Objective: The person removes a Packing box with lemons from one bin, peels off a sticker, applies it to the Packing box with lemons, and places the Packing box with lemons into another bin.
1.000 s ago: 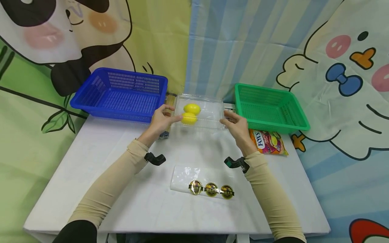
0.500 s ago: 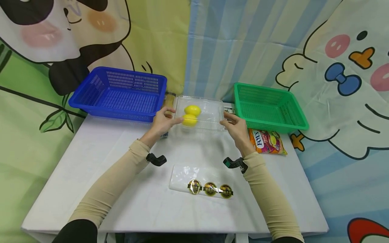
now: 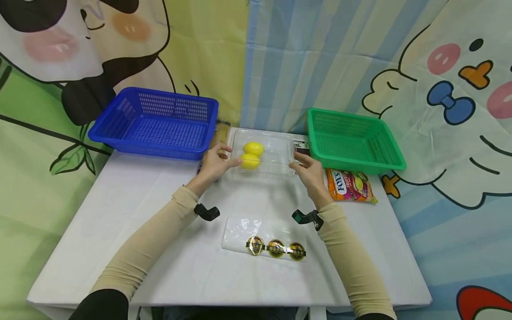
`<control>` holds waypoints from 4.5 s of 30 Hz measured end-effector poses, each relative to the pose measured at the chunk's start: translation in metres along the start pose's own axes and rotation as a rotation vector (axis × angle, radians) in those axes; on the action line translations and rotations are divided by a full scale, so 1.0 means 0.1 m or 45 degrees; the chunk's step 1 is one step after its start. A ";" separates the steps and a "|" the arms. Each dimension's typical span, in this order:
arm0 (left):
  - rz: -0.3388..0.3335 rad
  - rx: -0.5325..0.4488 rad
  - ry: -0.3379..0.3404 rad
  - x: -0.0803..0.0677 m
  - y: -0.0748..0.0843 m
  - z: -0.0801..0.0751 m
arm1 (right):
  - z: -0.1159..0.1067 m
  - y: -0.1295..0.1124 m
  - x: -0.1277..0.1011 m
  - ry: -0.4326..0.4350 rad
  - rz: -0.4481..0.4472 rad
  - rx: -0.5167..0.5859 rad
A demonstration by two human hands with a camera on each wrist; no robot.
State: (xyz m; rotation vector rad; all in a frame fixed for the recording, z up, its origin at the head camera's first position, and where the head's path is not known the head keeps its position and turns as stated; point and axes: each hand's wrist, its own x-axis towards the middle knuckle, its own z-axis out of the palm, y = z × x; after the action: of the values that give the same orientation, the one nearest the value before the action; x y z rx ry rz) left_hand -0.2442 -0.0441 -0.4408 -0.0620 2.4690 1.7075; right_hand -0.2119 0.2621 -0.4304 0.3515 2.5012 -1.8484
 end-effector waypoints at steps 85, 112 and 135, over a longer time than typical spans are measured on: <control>0.592 0.306 -0.232 -1.17 -0.28 0.23 | 0.00 0.17 -1.10 -0.090 -0.442 -0.265; 0.526 0.206 -0.660 -1.63 -0.58 0.40 | 0.26 0.42 -1.56 -0.326 -0.424 -0.388; 0.666 0.562 -0.587 -1.58 -0.72 0.40 | 0.34 0.49 -1.61 -0.402 -0.462 -0.401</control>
State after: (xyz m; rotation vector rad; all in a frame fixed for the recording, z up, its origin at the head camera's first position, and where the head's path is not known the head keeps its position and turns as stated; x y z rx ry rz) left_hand -0.0761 -0.0396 -0.4992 0.9761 2.5395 1.0771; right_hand -0.0504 0.2161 -0.4638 -0.3924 2.6846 -1.4106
